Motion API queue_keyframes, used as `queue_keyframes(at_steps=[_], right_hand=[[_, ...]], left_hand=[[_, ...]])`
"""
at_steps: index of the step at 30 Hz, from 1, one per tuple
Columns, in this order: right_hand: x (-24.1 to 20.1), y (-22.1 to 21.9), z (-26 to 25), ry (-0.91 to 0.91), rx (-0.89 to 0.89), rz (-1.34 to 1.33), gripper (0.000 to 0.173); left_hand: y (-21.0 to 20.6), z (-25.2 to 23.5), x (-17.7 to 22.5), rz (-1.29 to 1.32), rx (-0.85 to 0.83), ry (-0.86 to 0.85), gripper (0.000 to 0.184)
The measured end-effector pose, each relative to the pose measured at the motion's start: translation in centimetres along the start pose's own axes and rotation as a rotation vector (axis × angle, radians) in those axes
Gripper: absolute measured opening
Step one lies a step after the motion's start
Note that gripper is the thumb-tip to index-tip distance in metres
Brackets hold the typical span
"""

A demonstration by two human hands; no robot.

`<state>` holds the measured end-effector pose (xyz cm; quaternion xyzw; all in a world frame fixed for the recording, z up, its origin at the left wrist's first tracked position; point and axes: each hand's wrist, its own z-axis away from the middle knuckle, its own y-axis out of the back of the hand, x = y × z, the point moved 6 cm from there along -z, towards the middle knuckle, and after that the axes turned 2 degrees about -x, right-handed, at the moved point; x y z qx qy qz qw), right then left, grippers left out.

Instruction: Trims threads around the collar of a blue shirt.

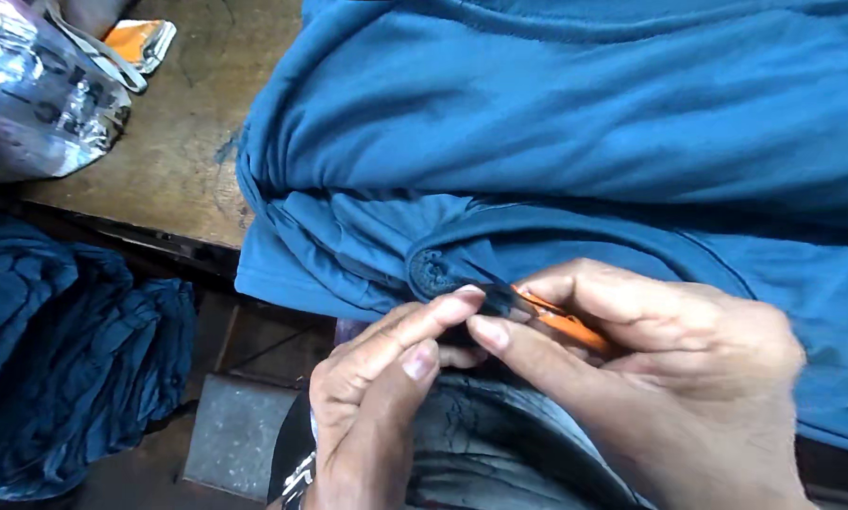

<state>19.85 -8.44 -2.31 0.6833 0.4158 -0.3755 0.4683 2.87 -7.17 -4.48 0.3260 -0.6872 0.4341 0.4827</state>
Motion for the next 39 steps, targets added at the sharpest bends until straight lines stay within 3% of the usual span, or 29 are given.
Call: queue_keyframes(at_steps=[4, 8, 13, 19, 24, 29, 39], right_hand=[[0.1, -0.1, 0.7, 0.171, -0.029, 0.001, 0.001], [0.1, -0.3, 2.0, 0.263, -0.101, 0.005, 0.007], [-0.4, -0.7, 3.0, 0.328, -0.139, 0.254, 0.012], [0.7, 0.2, 4.8, 0.296, -0.190, 0.351, 0.018], [2.3, 2.7, 5.6, 0.196, -0.073, 0.546, 0.046], [2.2, 2.6, 6.0, 0.282, 0.040, 0.738, 0.041], [1.3, 1.3, 4.5, 0.396, 0.087, 0.683, 0.034]], left_hand=[[0.3, -0.1, -0.1, -0.024, 0.035, 0.025, 0.043], [0.3, -0.5, 0.1, -0.009, 0.119, 0.054, 0.024], [-0.3, -0.7, -0.1, 0.040, 0.112, 0.081, 0.050], [-0.3, -1.3, 0.3, -0.031, 0.037, 0.100, 0.061], [-0.2, -1.0, -0.1, 0.064, 0.092, 0.218, 0.065], [-0.3, -0.6, -0.2, 0.126, 0.142, 0.266, 0.067], [-0.5, -0.4, -0.1, 0.090, 0.171, 0.304, 0.069]])
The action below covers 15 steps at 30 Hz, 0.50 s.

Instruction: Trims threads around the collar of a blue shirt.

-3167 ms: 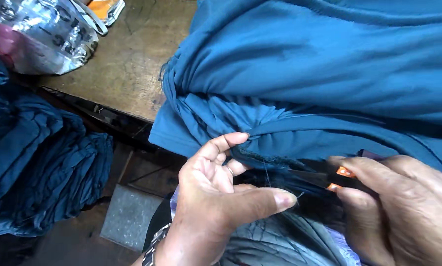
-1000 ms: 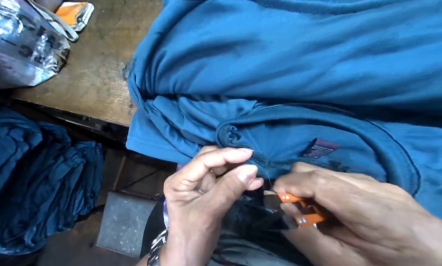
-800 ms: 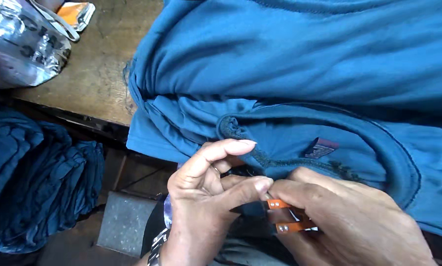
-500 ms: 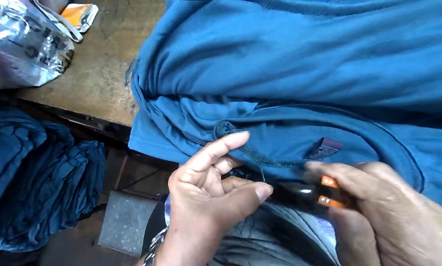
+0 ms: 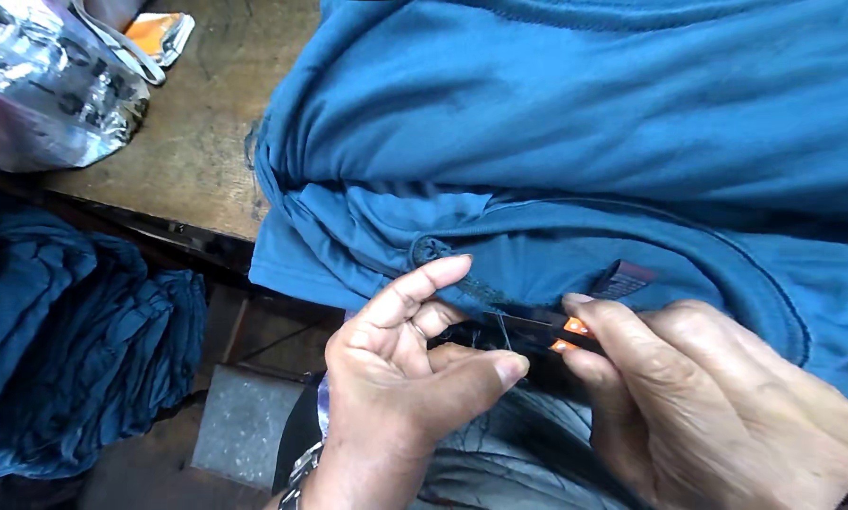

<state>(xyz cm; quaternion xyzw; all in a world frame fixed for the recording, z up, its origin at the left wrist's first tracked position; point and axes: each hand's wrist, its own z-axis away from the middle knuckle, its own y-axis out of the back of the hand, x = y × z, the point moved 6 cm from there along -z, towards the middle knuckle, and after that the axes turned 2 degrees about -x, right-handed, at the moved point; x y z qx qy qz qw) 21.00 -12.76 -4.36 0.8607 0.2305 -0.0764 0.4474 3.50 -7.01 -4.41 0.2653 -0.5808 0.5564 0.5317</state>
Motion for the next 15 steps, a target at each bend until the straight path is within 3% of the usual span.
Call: queue_keyframes(at_steps=[9, 12, 15], right_hand=[[-0.3, -0.2, -0.8, 0.027, 0.010, -0.006, 0.027], [1.6, 0.4, -0.6, -0.123, -0.024, -0.319, 0.029], [5.0, 0.9, 1.1, -0.495, 0.017, -0.936, 0.035]], left_hand=[[-0.2, 0.1, 0.0, -0.049, 0.005, 0.007, 0.074], [-0.5, 0.2, 0.4, -0.136, -0.006, -0.092, 0.072], [-1.5, 0.1, 0.8, -0.293, -0.163, -0.233, 0.071]])
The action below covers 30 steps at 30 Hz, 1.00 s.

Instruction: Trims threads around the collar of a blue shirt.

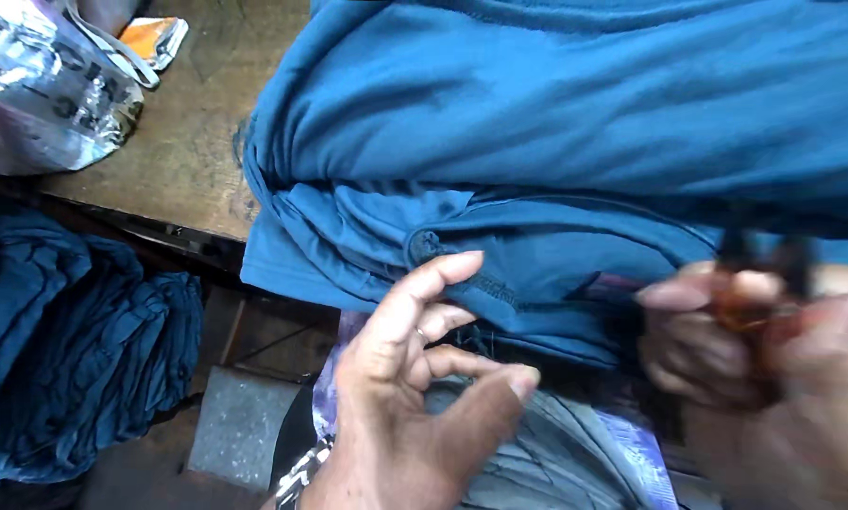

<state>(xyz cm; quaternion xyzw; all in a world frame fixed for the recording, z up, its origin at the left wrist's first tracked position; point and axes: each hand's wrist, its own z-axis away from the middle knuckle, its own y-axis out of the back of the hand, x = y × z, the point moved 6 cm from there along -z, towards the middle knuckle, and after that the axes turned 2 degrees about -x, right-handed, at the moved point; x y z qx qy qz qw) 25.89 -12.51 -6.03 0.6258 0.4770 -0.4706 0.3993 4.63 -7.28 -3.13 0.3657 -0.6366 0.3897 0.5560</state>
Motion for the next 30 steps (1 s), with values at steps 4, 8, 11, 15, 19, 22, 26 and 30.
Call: queue_keyframes(at_steps=[4, 8, 11, 15, 19, 22, 26, 30], right_hand=[[0.4, 2.6, 0.7, -0.182, 0.006, -0.465, 0.044], [1.1, 4.3, 2.2, -0.178, 0.050, -0.251, 0.035], [0.5, 3.9, 2.9, -0.101, -0.008, 0.131, 0.036], [-1.9, 0.8, 2.4, 0.171, -0.121, 0.633, 0.032], [-2.6, -2.0, 1.4, 0.313, -0.083, 0.841, 0.033], [-3.1, -3.4, 0.6, 0.372, -0.056, 0.923, 0.035], [-2.7, -4.4, 0.2, 0.415, -0.041, 0.950, 0.034], [-2.4, -4.7, 0.2, 0.428, -0.050, 0.960, 0.034]], left_hand=[[-1.4, -0.3, 0.3, -0.241, -0.118, -0.143, 0.059], [-0.5, -0.4, -0.2, -0.079, 0.046, -0.007, 0.039], [0.8, -0.6, -0.4, 0.021, 0.144, 0.036, 0.036], [1.7, -0.9, -0.4, 0.072, 0.185, 0.031, 0.035], [1.7, -1.2, -0.7, 0.149, 0.197, 0.019, 0.037], [1.8, -1.1, -0.7, 0.159, 0.197, 0.012, 0.040], [1.9, -0.8, -1.0, 0.189, 0.199, 0.026, 0.037], [1.9, -0.5, -1.4, 0.240, 0.178, 0.053, 0.037]])
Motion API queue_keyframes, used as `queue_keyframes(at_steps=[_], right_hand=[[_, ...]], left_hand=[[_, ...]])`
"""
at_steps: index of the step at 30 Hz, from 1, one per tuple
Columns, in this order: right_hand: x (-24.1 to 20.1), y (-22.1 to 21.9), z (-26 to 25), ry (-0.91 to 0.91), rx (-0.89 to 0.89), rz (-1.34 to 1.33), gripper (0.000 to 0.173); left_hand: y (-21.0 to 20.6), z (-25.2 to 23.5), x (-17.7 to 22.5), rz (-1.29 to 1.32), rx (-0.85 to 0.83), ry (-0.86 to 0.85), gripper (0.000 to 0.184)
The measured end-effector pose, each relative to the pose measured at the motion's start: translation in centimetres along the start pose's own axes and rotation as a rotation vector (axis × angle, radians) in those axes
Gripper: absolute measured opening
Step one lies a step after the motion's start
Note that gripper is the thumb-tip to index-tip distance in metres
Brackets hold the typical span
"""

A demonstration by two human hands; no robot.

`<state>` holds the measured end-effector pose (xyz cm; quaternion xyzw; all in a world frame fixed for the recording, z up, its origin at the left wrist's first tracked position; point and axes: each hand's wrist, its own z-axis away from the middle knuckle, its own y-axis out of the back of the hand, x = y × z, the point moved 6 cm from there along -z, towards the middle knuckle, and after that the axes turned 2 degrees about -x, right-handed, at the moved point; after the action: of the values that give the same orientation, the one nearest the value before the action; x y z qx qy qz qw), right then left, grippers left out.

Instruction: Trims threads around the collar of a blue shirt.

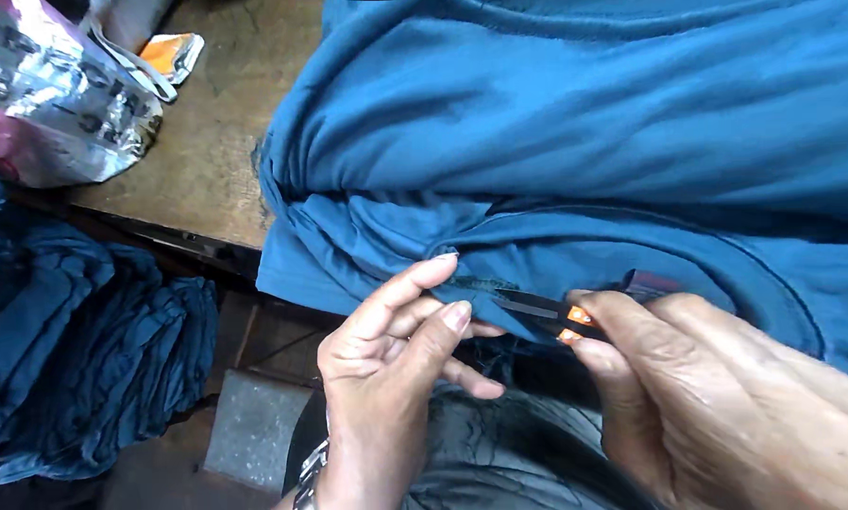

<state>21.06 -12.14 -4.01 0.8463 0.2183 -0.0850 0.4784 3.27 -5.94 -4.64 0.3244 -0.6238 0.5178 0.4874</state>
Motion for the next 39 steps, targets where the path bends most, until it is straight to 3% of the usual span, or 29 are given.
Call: queue_keyframes(at_steps=[18, 39], right_hand=[[-0.1, -0.1, 0.4, -0.009, 0.015, -0.008, 0.034], [0.2, -0.4, 0.4, 0.122, 0.049, -0.085, 0.028]], left_hand=[[-0.1, 0.6, -0.2, 0.040, 0.040, 0.067, 0.038], [0.0, 0.8, -0.5, 0.066, 0.046, 0.090, 0.029]])
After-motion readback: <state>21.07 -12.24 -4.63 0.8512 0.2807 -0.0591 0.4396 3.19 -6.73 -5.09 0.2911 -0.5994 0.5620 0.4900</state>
